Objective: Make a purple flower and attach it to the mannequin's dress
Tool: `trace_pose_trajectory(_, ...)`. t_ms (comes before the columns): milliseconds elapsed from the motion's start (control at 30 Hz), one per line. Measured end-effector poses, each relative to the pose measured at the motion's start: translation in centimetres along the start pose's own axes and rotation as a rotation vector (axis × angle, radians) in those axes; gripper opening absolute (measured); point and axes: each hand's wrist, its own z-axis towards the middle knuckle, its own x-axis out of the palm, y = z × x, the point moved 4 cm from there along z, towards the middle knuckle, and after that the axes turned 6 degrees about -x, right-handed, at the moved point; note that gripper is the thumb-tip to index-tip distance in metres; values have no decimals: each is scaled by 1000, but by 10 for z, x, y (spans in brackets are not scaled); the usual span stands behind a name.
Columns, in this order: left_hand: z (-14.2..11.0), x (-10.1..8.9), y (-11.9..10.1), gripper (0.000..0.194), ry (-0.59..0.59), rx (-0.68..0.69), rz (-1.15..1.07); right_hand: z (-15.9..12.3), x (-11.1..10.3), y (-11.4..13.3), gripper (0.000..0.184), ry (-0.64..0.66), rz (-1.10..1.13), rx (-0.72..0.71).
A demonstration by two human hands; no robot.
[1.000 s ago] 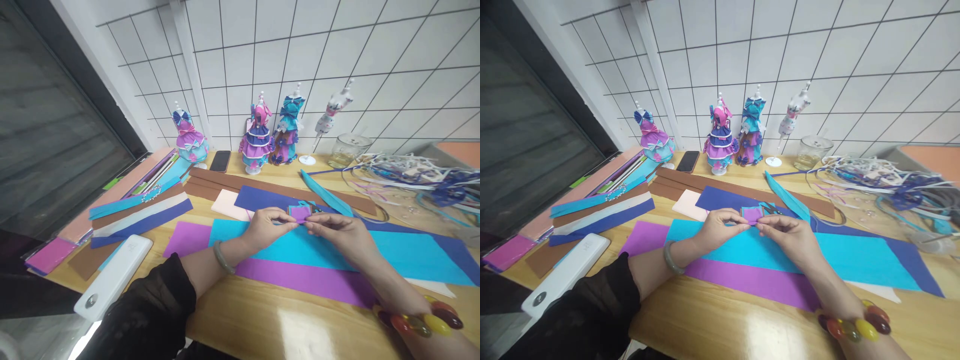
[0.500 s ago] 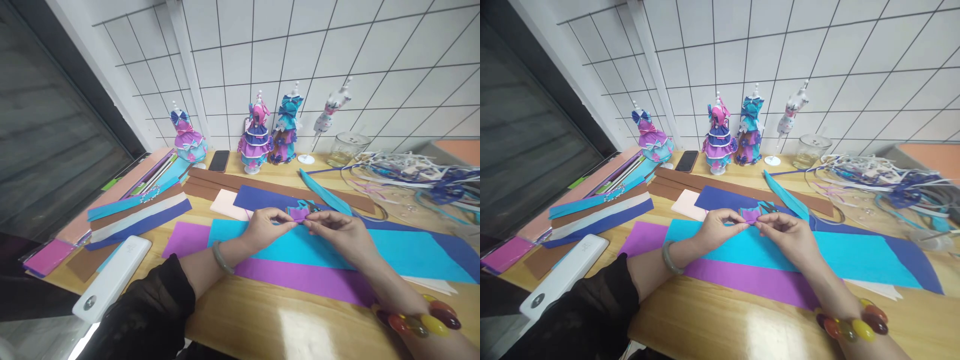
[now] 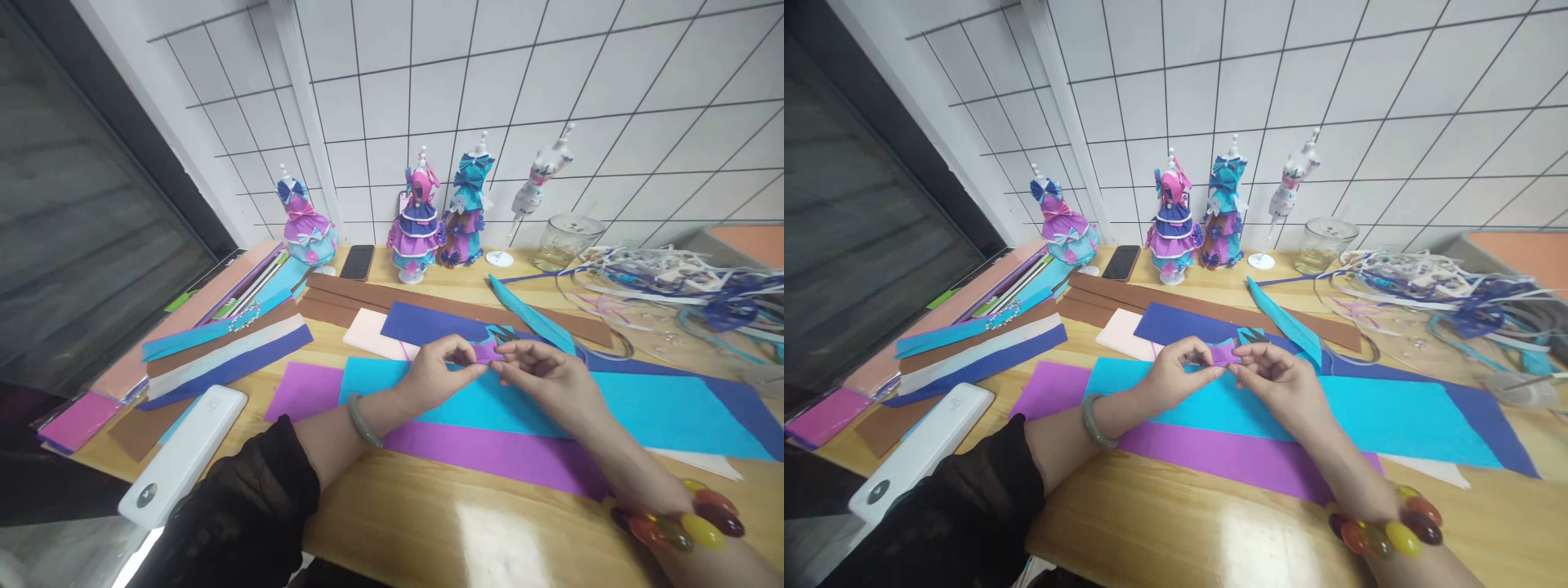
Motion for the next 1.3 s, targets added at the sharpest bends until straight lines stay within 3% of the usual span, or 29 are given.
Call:
trace_pose_trajectory(233, 1, 0, 3, 18, -29, -20, -15, -1, 1, 0, 34, -65, 7, 4)
trace_pose_trajectory(433, 1, 0, 3, 15, -27, -24, 3, 0, 3, 0, 41, -27, 64, -4)
trace_pose_trajectory(867, 1, 1, 5, 53, -6, -31, 15, 0, 4, -2, 47, -1, 98, 26)
trace_pose_trajectory(1133, 3, 1, 10, 46, 21, -103, -109, -3, 13, -4, 54, 100, 103, 37)
trace_pose_trajectory(1300, 4, 0, 11, 37, 44, -136, -170, -4, 15, -4, 53, 100, 115, 47)
